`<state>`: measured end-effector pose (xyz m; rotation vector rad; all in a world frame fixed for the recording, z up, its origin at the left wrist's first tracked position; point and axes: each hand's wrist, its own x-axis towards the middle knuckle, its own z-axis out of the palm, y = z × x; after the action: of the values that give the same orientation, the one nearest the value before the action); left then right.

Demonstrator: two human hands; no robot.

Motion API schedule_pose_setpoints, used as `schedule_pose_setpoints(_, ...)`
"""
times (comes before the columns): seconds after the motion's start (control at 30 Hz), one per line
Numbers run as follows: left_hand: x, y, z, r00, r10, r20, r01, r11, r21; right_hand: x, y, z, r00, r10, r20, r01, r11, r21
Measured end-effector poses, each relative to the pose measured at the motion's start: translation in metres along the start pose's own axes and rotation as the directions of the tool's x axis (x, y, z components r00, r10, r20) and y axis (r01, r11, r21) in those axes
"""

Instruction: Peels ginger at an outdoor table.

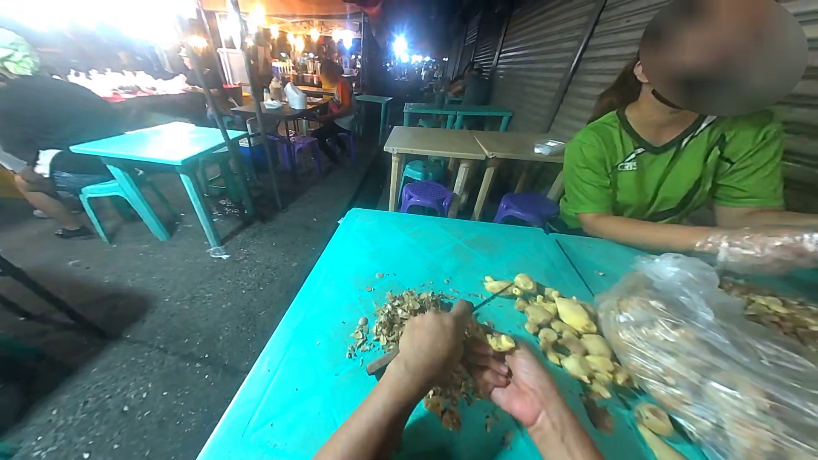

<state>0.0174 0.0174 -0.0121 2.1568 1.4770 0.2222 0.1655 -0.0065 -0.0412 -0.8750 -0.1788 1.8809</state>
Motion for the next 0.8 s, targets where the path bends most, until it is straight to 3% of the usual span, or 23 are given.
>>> schedule_pose_setpoints(0.2, -0.004, 0.012, 0.006, 0.996, 0.014, 0.086, -0.013, 1.0, -0.007, 0.002, 0.006, 0.004, 0.955, -0.284, -0.085, 0.261, 0.942, -0.213)
schedule_pose_setpoints(0.33, -0.004, 0.016, 0.004, 0.996, -0.029, 0.08, 0.022, 0.996, 0.091, -0.002, 0.012, 0.012, 0.919, -0.378, -0.115, 0.32, 0.883, -0.342)
schedule_pose_setpoints(0.43, -0.001, 0.014, 0.0, 0.997, -0.058, 0.06, 0.05, 0.989, 0.136, -0.001, 0.015, 0.014, 0.933, -0.338, -0.121, 0.281, 0.898, -0.337)
schedule_pose_setpoints(0.53, -0.001, 0.009, 0.001, 0.998, -0.051, 0.033, 0.047, 0.993, 0.106, -0.001, 0.011, 0.013, 0.969, -0.207, -0.138, 0.172, 0.958, -0.227)
schedule_pose_setpoints(0.8, -0.003, 0.009, 0.003, 0.992, 0.058, 0.108, -0.058, 0.998, 0.001, 0.002, -0.006, -0.012, 0.992, 0.025, 0.12, -0.03, 0.999, 0.042)
